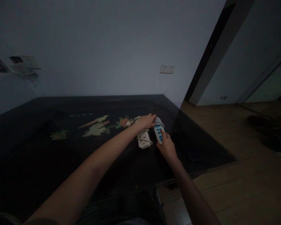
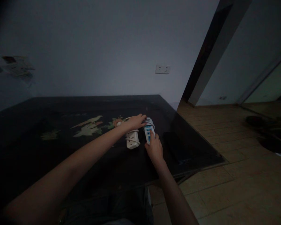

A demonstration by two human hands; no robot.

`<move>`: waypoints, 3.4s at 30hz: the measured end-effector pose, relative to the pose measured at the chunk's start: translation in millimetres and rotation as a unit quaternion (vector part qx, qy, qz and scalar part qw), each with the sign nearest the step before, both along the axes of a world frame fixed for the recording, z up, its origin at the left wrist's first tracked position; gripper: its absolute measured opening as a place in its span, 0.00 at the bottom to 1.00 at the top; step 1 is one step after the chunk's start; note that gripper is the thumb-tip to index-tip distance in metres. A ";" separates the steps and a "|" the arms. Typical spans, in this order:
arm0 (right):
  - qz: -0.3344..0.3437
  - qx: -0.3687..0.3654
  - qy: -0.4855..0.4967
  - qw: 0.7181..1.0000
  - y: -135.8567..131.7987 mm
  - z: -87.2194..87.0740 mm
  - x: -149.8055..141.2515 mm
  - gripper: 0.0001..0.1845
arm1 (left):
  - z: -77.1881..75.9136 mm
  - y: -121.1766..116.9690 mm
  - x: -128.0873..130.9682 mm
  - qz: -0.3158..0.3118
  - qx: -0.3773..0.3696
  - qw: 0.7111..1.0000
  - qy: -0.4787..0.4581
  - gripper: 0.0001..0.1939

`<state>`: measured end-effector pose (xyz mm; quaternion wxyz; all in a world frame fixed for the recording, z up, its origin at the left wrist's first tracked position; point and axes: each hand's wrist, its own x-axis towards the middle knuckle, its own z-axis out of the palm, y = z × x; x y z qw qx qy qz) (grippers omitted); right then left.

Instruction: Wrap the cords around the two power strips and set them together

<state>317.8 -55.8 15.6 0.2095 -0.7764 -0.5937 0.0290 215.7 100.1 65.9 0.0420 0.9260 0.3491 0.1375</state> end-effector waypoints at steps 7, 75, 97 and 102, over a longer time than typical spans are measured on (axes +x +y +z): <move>-0.009 0.007 0.002 1.000 -2.2 -2.6 6.4 0.32 | -3.8 -13.7 5.5 0.003 0.025 0.999 0.043 0.15; 0.145 0.168 0.149 0.964 13.0 24.9 -39.1 0.26 | 18.5 26.5 21.4 0.152 -0.180 0.969 -0.080 0.23; 0.141 0.075 0.228 0.961 35.8 18.6 -88.9 0.20 | -14.2 66.0 -66.3 0.044 -0.334 0.916 -0.218 0.21; 0.087 0.040 0.243 0.965 30.9 22.6 -103.4 0.28 | -15.2 48.5 -74.3 -0.018 -0.354 0.916 -0.187 0.20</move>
